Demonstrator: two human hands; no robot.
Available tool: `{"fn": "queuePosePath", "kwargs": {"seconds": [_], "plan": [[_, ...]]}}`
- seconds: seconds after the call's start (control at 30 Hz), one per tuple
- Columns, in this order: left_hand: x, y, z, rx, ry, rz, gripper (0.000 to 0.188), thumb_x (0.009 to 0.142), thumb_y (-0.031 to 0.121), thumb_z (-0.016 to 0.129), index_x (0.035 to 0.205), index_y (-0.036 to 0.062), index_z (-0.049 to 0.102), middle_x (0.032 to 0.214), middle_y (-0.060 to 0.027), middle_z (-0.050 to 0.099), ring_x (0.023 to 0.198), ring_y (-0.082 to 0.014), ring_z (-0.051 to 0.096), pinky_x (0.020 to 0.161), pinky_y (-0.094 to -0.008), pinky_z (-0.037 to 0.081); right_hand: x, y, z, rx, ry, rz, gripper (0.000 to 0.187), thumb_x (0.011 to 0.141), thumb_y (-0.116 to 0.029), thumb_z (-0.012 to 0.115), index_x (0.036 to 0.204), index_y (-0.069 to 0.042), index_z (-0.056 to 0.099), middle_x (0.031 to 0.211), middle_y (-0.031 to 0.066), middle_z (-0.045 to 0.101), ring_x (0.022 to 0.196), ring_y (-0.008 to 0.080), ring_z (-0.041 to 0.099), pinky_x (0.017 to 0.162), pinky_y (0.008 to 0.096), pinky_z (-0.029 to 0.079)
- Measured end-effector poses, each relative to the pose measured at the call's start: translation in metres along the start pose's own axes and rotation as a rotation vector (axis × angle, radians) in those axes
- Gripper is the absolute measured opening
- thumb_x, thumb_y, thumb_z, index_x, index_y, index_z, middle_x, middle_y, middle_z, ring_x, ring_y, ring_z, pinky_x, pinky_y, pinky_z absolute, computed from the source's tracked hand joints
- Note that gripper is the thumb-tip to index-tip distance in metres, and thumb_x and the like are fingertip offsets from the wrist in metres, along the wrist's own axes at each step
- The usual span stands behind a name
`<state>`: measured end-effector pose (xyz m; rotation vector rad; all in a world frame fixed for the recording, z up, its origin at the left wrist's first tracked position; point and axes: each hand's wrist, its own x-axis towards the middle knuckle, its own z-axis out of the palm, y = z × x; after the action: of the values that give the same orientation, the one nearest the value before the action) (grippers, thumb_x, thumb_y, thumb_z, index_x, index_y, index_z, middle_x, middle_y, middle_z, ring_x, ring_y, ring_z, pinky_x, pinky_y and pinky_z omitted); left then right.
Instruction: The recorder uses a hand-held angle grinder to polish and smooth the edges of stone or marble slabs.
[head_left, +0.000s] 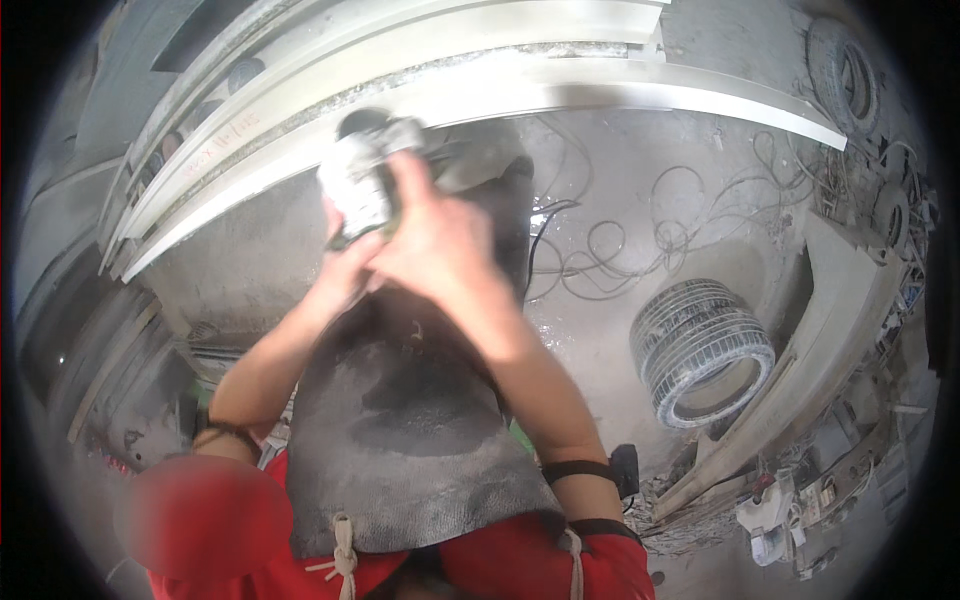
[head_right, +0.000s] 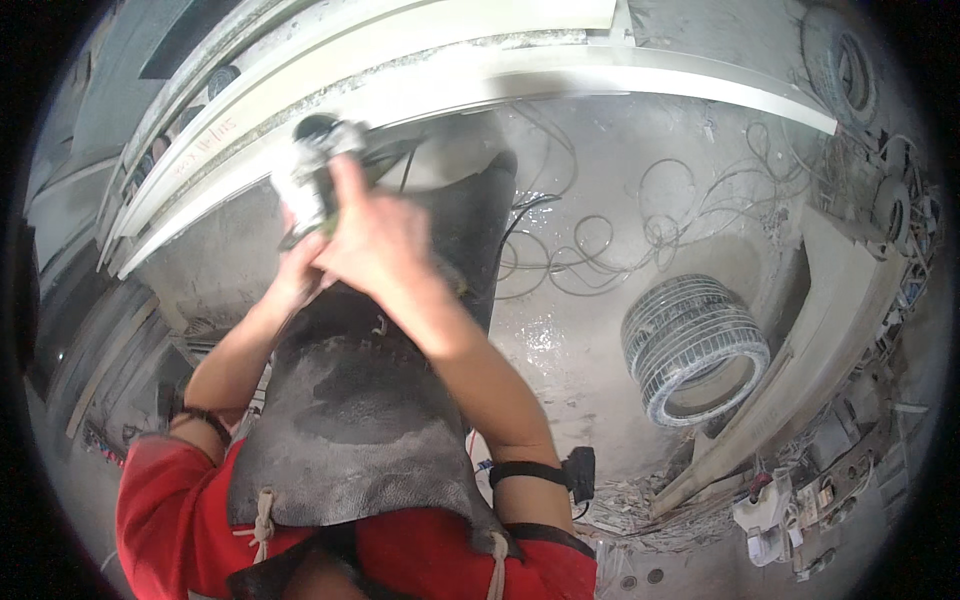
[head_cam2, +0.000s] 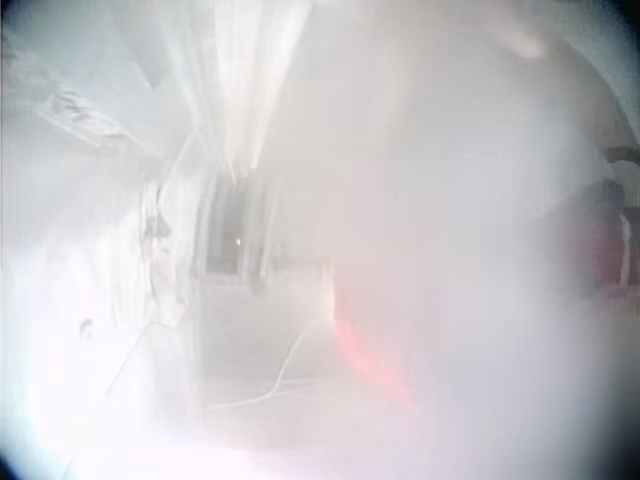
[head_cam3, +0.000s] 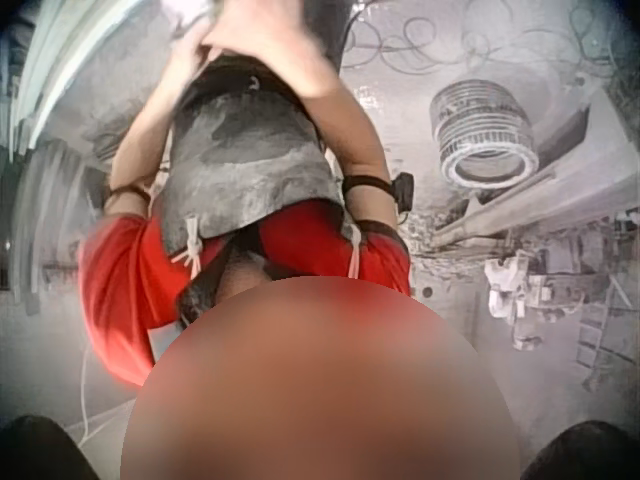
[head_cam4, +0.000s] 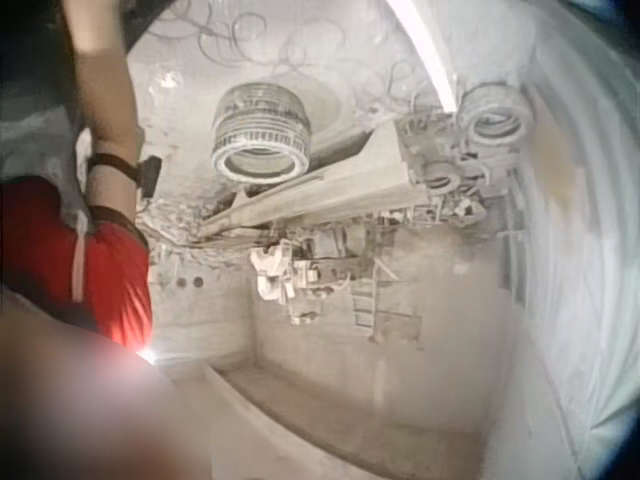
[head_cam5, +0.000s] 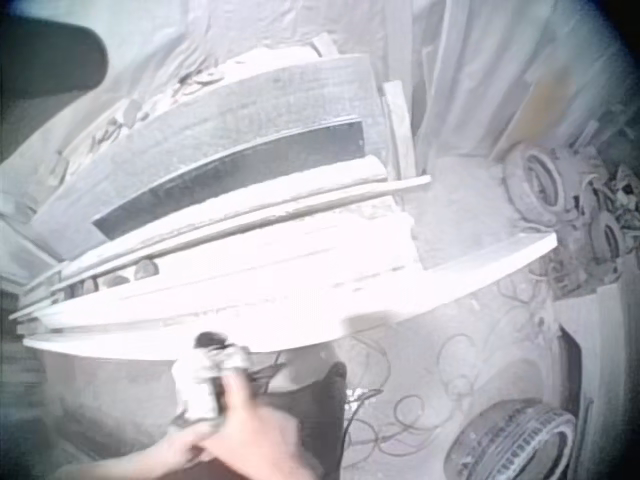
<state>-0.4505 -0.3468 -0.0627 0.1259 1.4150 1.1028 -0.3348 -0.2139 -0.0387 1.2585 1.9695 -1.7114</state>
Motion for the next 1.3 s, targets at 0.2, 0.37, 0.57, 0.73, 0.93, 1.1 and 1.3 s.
{"fn": "queuePosePath", "kwargs": {"seconds": [0.2,0.37,0.57,0.73,0.93,1.1,1.3], "plan": [[0.1,0.046,0.215,0.231,-0.36,0.081,0.12,0.071,0.029,0.086,0.152,-0.0043,0.004,0.137,-0.0299,0.044,0.11,-0.0332,0.06,0.087,-0.0395,0.056,-0.058,0.104,-0.162,0.134,0.396,0.249,0.061,0.088,-0.013,0.066,0.143,0.0,0.041,0.122,0.0144,0.064,0.109,0.0222,0.064,0.093,0.0362,0.053],[0.12,0.107,0.237,-0.074,-0.521,-0.301,0.123,0.073,0.031,0.079,0.153,-0.0026,-0.008,0.104,-0.0275,0.063,0.061,-0.0265,0.066,0.043,-0.0315,0.051,-0.067,0.089,-0.217,0.494,0.492,0.279,0.066,0.094,-0.031,0.069,0.145,-0.001,0.039,0.13,0.0128,0.058,0.111,0.0204,0.061,0.093,0.0324,0.051],[0.038,0.102,0.061,-0.304,-0.169,-0.27,0.099,0.079,0.033,0.078,0.149,0.0025,0.014,0.135,-0.024,0.041,0.108,-0.0317,0.061,0.061,-0.0344,0.059,-0.011,-0.042,-0.086,0.389,0.01,0.098,0.063,0.09,-0.007,0.065,0.146,-0.004,0.038,0.13,0.0127,0.058,0.113,0.019,0.059,0.092,0.0393,0.053],[-0.056,0.114,-0.128,-0.385,0.179,-0.363,0.059,0.104,0.045,0.042,0.146,0.0038,0.038,0.132,-0.0136,0.056,0.114,-0.0216,0.062,0.092,-0.0365,0.054,0.07,-0.152,0.059,0.163,-0.352,-0.14,0.076,0.085,-0.04,0.066,0.146,-0.01,0.032,0.095,0.0304,0.068,0.089,0.0501,0.066,0.083,0.0553,0.053],[-0.031,0.109,-0.058,-0.349,0.209,-0.327,0.062,0.102,0.045,0.047,0.148,0.0048,0.037,0.135,-0.0107,0.054,0.111,-0.0196,0.063,0.08,-0.0316,0.056,0.059,-0.121,0.001,0.106,-0.362,-0.063,0.075,0.083,-0.038,0.066,0.146,-0.015,0.032,0.087,0.0284,0.069,0.084,0.0505,0.066,0.081,0.0555,0.053],[0.075,0.06,0.15,-0.318,-0.113,0.03,0.105,0.084,0.027,0.078,0.151,0.0041,0.001,0.139,-0.0244,0.038,0.111,-0.0328,0.061,0.063,-0.0332,0.061,-0.02,0.007,-0.158,0.438,0.041,0.086,0.085,0.084,-0.022,0.075,0.153,-0.01,0.028,0.125,0.0199,0.064,0.113,0.025,0.063,0.092,0.0411,0.054],[0.152,0.118,0.327,-0.136,-0.526,-0.465,0.115,0.08,0.031,0.076,0.157,0.0081,-0.006,0.121,-0.0289,0.06,0.07,-0.0224,0.066,0.04,-0.0292,0.051,-0.09,0.106,-0.318,0.494,0.555,0.464,0.074,0.091,-0.035,0.072,0.147,-0.002,0.037,0.136,0.0173,0.054,0.117,0.0263,0.059,0.097,0.0388,0.051]]}}
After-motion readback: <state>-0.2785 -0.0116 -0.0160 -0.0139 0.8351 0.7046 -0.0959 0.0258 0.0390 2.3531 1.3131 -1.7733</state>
